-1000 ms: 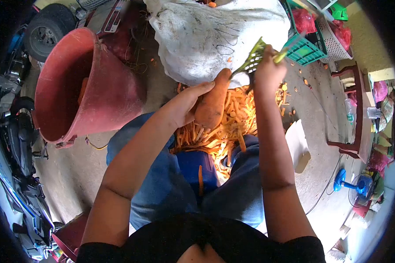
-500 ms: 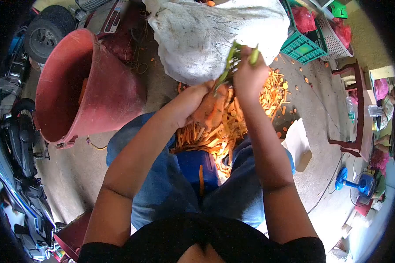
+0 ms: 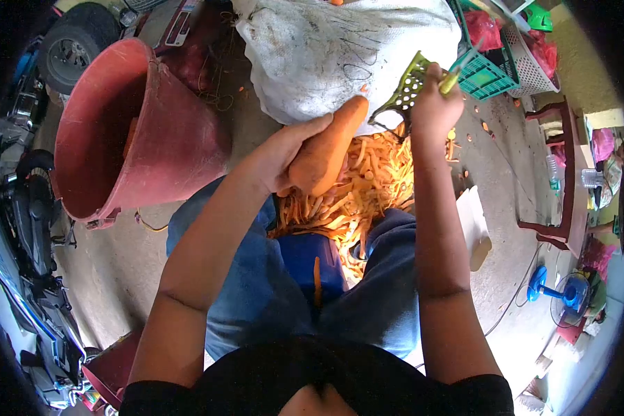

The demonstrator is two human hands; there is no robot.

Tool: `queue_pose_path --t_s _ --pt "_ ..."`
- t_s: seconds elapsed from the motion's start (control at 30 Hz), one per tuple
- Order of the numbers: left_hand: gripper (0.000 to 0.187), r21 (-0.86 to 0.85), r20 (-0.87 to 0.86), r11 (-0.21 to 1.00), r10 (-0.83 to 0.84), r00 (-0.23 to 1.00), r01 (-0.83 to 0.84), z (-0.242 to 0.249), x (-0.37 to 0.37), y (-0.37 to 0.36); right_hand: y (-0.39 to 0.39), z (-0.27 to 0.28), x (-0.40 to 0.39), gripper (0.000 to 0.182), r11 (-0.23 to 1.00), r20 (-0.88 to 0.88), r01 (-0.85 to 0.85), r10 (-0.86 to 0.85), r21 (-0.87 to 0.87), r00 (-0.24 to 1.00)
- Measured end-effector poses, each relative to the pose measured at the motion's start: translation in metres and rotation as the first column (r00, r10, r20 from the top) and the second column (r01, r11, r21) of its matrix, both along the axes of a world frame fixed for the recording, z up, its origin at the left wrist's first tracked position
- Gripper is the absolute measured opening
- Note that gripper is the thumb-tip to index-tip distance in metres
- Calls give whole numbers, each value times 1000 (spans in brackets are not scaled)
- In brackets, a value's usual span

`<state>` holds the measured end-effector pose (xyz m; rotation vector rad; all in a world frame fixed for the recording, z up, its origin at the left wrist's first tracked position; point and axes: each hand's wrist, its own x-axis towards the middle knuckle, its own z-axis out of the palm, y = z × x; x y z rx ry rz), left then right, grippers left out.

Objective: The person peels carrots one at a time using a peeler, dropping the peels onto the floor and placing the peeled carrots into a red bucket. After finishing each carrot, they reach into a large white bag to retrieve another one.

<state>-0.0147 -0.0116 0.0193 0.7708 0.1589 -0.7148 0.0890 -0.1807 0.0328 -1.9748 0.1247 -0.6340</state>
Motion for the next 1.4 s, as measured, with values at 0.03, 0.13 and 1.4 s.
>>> queue_pose_path --t_s 0.03,0.13,1.4 --pt "46 38 -3 998 51 999 -51 -1 2 -1 6 -1 -3 27 999 -13 -26 27 33 1000" --pt "45 60 -16 992 113 993 -112 0 4 -1 15 -1 -6 27 994 -42 -76 79 84 996" --pt "39 109 -28 978 185 982 -181 -20 13 -8 26 -15 -6 25 698 -95 -274 441 662 893"
